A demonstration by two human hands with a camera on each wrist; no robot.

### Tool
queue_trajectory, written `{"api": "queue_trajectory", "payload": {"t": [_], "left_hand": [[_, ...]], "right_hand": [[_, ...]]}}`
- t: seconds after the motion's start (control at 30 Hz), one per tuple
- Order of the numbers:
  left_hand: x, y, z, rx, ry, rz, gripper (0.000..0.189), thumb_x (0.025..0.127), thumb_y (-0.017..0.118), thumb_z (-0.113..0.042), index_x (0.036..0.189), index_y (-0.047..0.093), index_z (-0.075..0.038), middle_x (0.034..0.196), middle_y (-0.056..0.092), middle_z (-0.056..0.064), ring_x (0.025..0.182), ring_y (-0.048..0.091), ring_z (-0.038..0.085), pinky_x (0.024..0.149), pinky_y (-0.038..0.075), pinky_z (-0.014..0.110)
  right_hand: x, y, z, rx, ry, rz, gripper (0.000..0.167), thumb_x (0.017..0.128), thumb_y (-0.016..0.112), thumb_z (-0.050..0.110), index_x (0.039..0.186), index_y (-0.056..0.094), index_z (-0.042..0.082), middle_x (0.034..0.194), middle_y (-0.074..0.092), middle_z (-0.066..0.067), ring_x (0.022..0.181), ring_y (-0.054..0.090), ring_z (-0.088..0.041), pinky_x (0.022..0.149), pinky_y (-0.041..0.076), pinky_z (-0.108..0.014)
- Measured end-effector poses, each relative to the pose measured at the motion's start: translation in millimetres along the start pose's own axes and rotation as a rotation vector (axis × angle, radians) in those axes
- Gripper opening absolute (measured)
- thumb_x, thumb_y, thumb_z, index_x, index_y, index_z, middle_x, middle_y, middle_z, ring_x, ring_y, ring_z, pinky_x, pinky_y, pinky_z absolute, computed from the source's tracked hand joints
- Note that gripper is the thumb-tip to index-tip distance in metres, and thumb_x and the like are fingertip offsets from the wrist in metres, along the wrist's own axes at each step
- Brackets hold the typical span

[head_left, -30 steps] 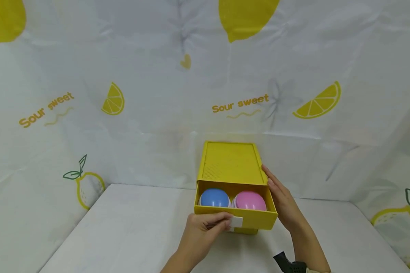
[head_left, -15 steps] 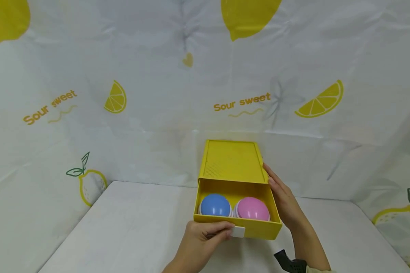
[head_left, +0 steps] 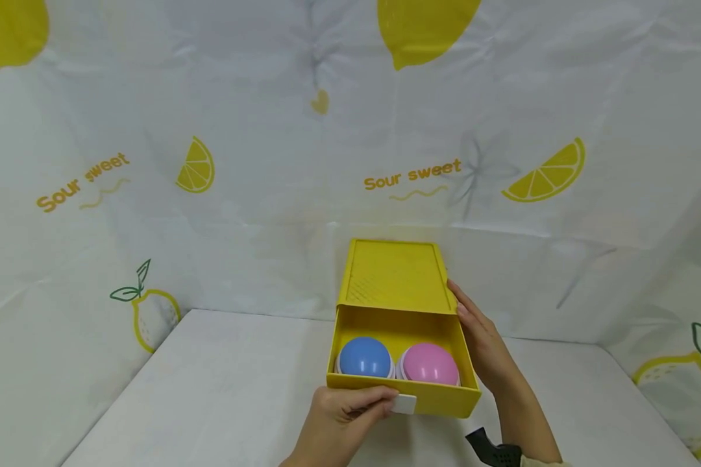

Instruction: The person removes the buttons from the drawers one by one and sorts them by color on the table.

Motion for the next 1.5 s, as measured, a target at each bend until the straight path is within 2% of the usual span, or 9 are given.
{"api": "queue_trajectory", "payload": {"t": [0.1,0.27,0.47,0.57,0.7,0.93,1.17,1.33,1.5], "left_hand": [[-1.0,-0.8,-0.7,0.002,0.000,-0.005,0.016,0.094,0.070,-0.009,0.105,0.078,0.000,0.094,0.079,0.015,0.082,0.072,0.000,0.067,0.062,0.025],[-2.9,-0.9,-4.2,0.020,0.027,-0.013,0.014,0.092,0.071,-0.006,0.103,0.079,-0.001,0.090,0.079,0.013,0.080,0.070,-0.003,0.066,0.061,0.022],[-3.9,0.8,-10.6,0.067,0.098,-0.010,0.013,0.091,0.072,-0.003,0.102,0.079,0.000,0.085,0.079,0.012,0.072,0.074,0.005,0.063,0.059,0.018],[-2.1,0.1,-16.0,0.170,0.130,0.018,0.013,0.091,0.073,-0.005,0.103,0.079,-0.003,0.086,0.080,0.008,0.072,0.073,0.003,0.064,0.057,0.012],[8.3,-8.0,-30.0,0.247,0.052,0.122,0.014,0.093,0.073,-0.016,0.104,0.079,-0.009,0.089,0.080,0.003,0.077,0.069,-0.006,0.066,0.056,0.010],[53.6,-25.7,-58.7,0.167,-0.071,0.172,0.014,0.093,0.074,-0.022,0.099,0.080,-0.010,0.092,0.080,0.001,0.079,0.072,0.000,0.071,0.061,0.019],[89.5,-11.8,-39.5,0.240,-0.342,0.406,0.024,0.091,0.077,-0.027,0.111,0.077,-0.015,0.105,0.078,-0.003,0.095,0.069,0.001,0.083,0.057,0.017],[103.5,2.1,-28.2,0.335,-0.341,0.540,0.036,0.089,0.079,-0.031,0.121,0.074,-0.014,0.115,0.076,-0.001,0.105,0.069,0.010,0.090,0.056,0.021],[114.3,14.2,-19.5,0.382,-0.344,0.644,0.039,0.090,0.078,-0.032,0.125,0.072,-0.017,0.121,0.074,-0.005,0.111,0.069,0.011,0.096,0.054,0.022]], "right_hand": [[-0.4,1,1,0.005,-0.007,0.003,0.055,0.112,0.025,0.040,0.164,0.012,0.029,0.173,0.005,-0.008,0.157,0.010,-0.039,0.104,0.038,-0.009],[-2.7,1,2,0.007,-0.014,0.007,0.055,0.112,0.025,0.039,0.164,0.012,0.029,0.173,0.005,-0.009,0.157,0.012,-0.035,0.104,0.039,-0.010],[-5.5,1,3,0.012,-0.021,-0.001,0.055,0.112,0.026,0.037,0.164,0.013,0.028,0.172,0.007,-0.013,0.141,0.036,0.006,0.103,0.044,-0.014],[-6.3,1,3,0.015,-0.023,-0.005,0.054,0.112,0.025,0.037,0.164,0.013,0.029,0.172,0.008,-0.013,0.134,0.037,0.014,0.103,0.045,-0.014],[-6.6,0,4,0.016,-0.023,-0.003,0.054,0.112,0.025,0.038,0.164,0.013,0.029,0.172,0.008,-0.012,0.138,0.035,0.008,0.103,0.044,-0.014],[-5.5,-3,5,0.013,-0.024,-0.010,0.055,0.112,0.025,0.038,0.164,0.012,0.027,0.172,0.007,-0.009,0.155,0.023,-0.019,0.104,0.040,-0.011],[-6.6,-8,11,0.009,-0.028,-0.062,0.055,0.111,0.032,0.035,0.163,0.020,0.022,0.171,0.017,-0.010,0.134,0.040,0.008,0.102,0.043,-0.012],[-8.5,-8,15,0.008,-0.011,-0.084,0.052,0.110,0.040,0.030,0.160,0.031,0.016,0.166,0.027,-0.011,0.133,0.043,0.004,0.105,0.045,-0.021],[-10.8,-4,14,0.022,-0.003,-0.079,0.051,0.109,0.041,0.028,0.158,0.034,0.014,0.164,0.030,-0.012,0.130,0.048,0.004,0.099,0.048,-0.015]]}}
Point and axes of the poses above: each hand's wrist, its own x-axis towards the middle knuckle, its own y-axis out of the palm, z = x × y, the point moved 6 cm from there along x, towards the middle knuckle
